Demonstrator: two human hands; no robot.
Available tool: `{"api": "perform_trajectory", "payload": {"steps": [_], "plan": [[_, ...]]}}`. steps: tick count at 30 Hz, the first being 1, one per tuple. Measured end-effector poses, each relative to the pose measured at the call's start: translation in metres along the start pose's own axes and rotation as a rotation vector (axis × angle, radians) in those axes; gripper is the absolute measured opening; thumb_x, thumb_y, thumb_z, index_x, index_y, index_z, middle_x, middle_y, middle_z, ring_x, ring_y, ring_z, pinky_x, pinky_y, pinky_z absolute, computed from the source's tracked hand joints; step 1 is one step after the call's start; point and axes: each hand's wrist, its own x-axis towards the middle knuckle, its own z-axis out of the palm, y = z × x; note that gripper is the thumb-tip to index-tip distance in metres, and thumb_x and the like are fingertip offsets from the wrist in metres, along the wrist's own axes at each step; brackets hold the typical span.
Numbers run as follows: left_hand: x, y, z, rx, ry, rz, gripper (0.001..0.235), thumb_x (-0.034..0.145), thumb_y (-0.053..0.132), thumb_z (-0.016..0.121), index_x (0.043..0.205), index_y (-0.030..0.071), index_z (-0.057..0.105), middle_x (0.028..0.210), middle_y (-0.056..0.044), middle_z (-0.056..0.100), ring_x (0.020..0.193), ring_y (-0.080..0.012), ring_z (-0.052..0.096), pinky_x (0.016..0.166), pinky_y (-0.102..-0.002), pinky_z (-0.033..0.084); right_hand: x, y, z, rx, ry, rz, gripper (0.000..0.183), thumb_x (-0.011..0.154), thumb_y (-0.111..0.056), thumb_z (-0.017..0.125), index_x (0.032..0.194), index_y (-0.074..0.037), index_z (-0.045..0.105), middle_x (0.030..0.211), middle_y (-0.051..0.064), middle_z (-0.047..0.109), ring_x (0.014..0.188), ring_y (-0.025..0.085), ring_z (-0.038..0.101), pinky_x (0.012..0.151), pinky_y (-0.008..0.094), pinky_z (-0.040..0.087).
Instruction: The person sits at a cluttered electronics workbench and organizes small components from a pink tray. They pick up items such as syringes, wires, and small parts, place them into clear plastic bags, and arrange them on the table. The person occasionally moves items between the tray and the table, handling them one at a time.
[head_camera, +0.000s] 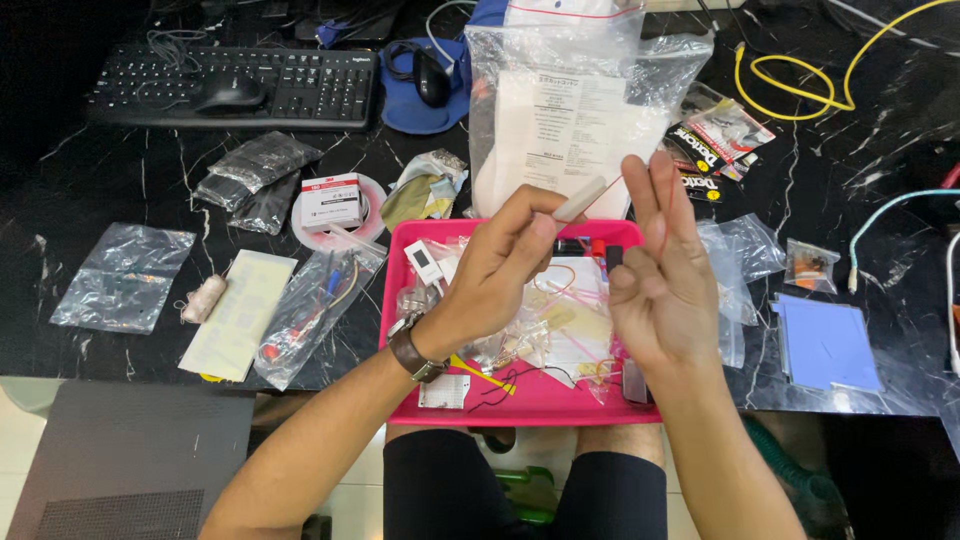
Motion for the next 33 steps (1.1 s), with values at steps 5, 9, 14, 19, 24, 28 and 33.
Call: {"api": "perform_trajectory", "payload": {"steps": [5,9,14,19,24,28,33], "plan": [[0.002,0.053,-0.005,0.589,-0.194,0.060,0.025,0.118,0.031,0.047,0.125,0.017,0.067,0.069,-0.018,0.065,0.066,-0.0388,0.070,0.066,-0.047,0.056,0.005,-0.003,0.003,-0.424,0.000,-0.058,0.067,0.094,-0.018,0.081,0.153,0.000,0.057,0.154,0.024,0.062,0.067,0.014,0.077,0.068,0.036,0.074],[0.000,0.055,0.003,0.585,-0.271,-0.026,0.027,0.114,0.030,0.046,0.102,0.009,0.058,0.064,-0.025,0.058,0.064,-0.0518,0.065,0.060,-0.053,0.052,0.007,-0.012,0.006,-0.849,0.061,0.041,0.044,0.081,0.005,0.091,0.121,0.008,0.076,0.085,0.019,0.075,0.043,0.015,0.063,0.038,0.028,0.055],[0.002,0.014,0.004,0.105,-0.113,-0.235,0.028,0.108,0.033,0.046,0.095,0.013,0.061,0.063,-0.003,0.044,0.059,-0.0161,0.048,0.054,-0.033,0.042,0.010,-0.013,-0.006,-0.929,0.011,-0.035,0.050,0.081,0.006,0.094,0.127,0.006,0.074,0.092,0.013,0.069,0.060,0.009,0.065,0.050,0.021,0.051],[0.009,0.011,0.007,-0.417,0.078,-0.395,0.033,0.115,0.037,0.048,0.090,0.016,0.052,0.073,0.012,0.017,0.055,0.0030,0.021,0.038,-0.016,0.019,0.003,-0.017,-0.004,-1.242,-0.107,-0.279,0.024,0.101,-0.014,0.087,0.081,-0.005,0.077,0.072,0.008,0.062,0.063,0.018,0.060,0.065,0.028,0.046],[-0.001,0.010,0.009,-0.300,0.027,-0.236,0.039,0.119,0.043,0.044,0.095,0.015,0.054,0.068,0.014,0.027,0.057,0.0073,0.033,0.041,-0.016,0.026,-0.003,-0.012,-0.027,-0.102,0.008,0.058,0.020,0.105,-0.016,0.058,0.115,-0.003,0.068,0.114,0.017,0.072,0.065,0.011,0.057,0.077,0.035,0.048],[-0.008,0.034,0.004,0.171,-0.144,-0.024,0.041,0.119,0.043,0.039,0.104,0.013,0.064,0.062,0.003,0.049,0.068,-0.0069,0.049,0.061,-0.029,0.047,-0.007,-0.021,0.004,-0.013,-0.070,0.003,0.067,0.113,0.006,0.046,0.175,-0.016,0.035,0.186,0.014,0.039,0.067,0.002,0.075,0.058,0.010,0.056],[-0.002,0.023,-0.001,0.048,-0.023,-0.056,0.044,0.121,0.044,0.034,0.104,0.013,0.061,0.062,0.008,0.048,0.062,-0.0001,0.046,0.050,-0.020,0.038,-0.004,0.005,-0.046,-0.302,-0.034,0.113,0.048,0.105,-0.033,0.075,0.119,0.012,0.071,0.101,0.022,0.075,0.058,0.010,0.063,0.046,0.024,0.053]]}}
